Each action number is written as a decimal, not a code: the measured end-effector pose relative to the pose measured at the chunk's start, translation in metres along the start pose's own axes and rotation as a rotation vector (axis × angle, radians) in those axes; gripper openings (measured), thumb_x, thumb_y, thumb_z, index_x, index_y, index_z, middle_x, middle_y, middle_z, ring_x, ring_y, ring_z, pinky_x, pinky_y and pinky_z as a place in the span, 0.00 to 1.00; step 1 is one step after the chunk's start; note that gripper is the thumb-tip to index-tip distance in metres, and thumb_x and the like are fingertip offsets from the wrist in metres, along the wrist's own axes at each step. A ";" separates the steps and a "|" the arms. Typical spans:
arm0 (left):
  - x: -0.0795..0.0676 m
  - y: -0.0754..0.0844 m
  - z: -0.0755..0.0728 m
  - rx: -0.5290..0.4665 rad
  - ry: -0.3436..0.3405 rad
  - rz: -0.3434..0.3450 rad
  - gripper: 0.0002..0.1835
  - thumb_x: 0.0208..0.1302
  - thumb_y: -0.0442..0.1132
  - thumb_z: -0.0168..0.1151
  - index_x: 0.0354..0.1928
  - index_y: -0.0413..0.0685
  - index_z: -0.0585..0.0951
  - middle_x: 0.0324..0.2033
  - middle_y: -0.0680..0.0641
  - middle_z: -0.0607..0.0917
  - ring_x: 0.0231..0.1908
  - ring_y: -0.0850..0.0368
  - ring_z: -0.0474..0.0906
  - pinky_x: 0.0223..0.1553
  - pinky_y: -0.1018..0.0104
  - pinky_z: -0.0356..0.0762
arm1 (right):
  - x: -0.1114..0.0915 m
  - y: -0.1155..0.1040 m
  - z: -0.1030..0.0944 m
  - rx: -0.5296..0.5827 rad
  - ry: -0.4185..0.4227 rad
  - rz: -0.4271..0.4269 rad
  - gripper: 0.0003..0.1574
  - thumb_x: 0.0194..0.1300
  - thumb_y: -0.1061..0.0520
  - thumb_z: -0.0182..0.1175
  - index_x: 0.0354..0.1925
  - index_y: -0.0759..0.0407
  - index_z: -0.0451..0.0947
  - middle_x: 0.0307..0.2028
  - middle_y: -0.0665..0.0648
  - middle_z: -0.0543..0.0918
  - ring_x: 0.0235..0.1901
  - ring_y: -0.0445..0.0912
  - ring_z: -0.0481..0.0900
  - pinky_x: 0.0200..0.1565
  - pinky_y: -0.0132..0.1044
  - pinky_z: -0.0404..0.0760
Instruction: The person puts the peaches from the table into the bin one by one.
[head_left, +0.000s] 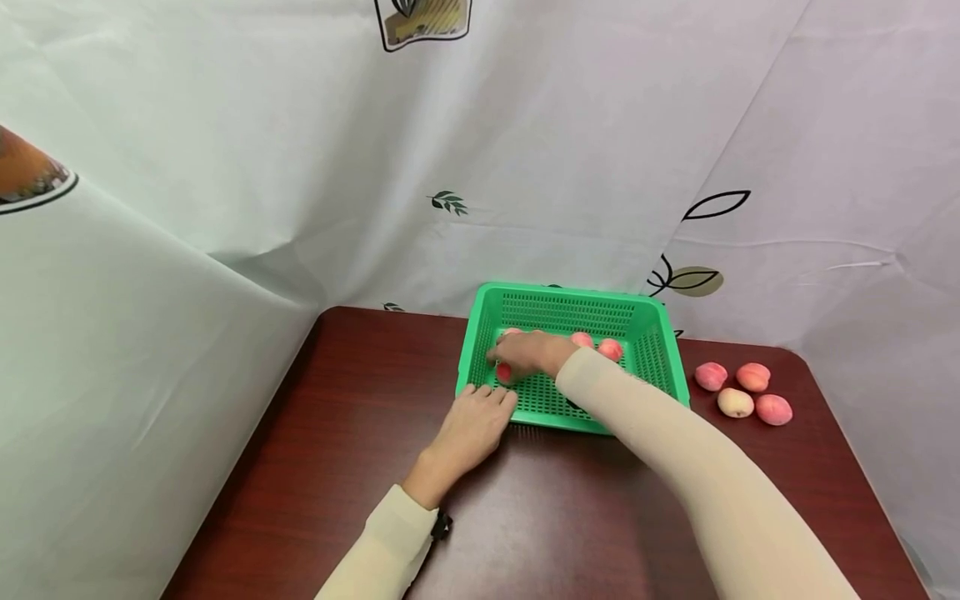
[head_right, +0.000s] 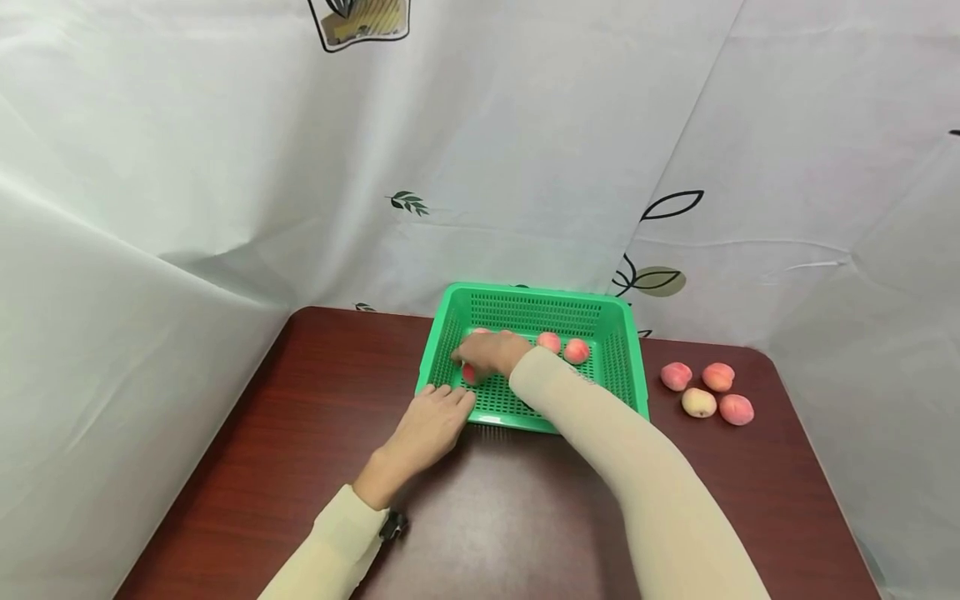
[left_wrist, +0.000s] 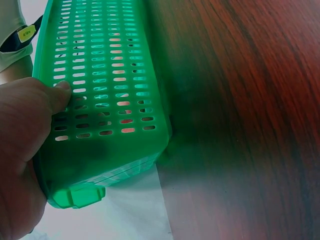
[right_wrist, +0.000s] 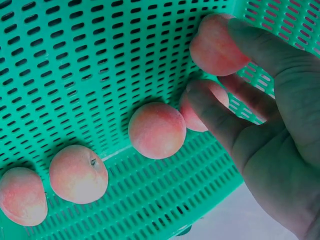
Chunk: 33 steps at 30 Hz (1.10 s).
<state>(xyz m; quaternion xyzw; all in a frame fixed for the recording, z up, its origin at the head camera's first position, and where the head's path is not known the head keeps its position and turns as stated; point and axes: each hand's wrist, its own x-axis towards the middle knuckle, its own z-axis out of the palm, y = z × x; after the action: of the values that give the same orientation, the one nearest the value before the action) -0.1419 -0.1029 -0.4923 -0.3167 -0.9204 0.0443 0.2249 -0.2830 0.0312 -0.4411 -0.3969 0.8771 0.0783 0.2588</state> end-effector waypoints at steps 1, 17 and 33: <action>0.000 0.000 0.000 -0.001 0.003 0.001 0.08 0.71 0.34 0.57 0.32 0.52 0.74 0.27 0.55 0.78 0.25 0.58 0.71 0.31 0.67 0.47 | 0.000 0.000 -0.001 0.008 0.000 -0.006 0.29 0.75 0.50 0.62 0.71 0.42 0.72 0.68 0.53 0.76 0.63 0.48 0.76 0.51 0.43 0.79; 0.000 0.000 -0.002 0.004 0.029 0.004 0.09 0.71 0.33 0.57 0.31 0.53 0.74 0.25 0.56 0.77 0.24 0.58 0.68 0.31 0.67 0.44 | -0.051 0.009 -0.024 0.027 0.192 -0.140 0.32 0.75 0.47 0.62 0.72 0.52 0.71 0.70 0.60 0.71 0.67 0.54 0.74 0.65 0.49 0.77; 0.000 0.001 -0.004 0.006 -0.007 -0.007 0.07 0.68 0.34 0.61 0.33 0.53 0.75 0.26 0.55 0.78 0.24 0.57 0.70 0.30 0.67 0.46 | -0.125 0.019 0.000 0.056 0.551 -0.055 0.38 0.73 0.47 0.64 0.74 0.56 0.67 0.78 0.63 0.63 0.77 0.61 0.61 0.74 0.59 0.63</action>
<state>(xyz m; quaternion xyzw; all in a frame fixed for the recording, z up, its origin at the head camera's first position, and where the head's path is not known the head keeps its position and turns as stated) -0.1394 -0.1019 -0.4890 -0.3124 -0.9223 0.0473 0.2227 -0.2282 0.1259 -0.3777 -0.4194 0.9052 -0.0642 0.0233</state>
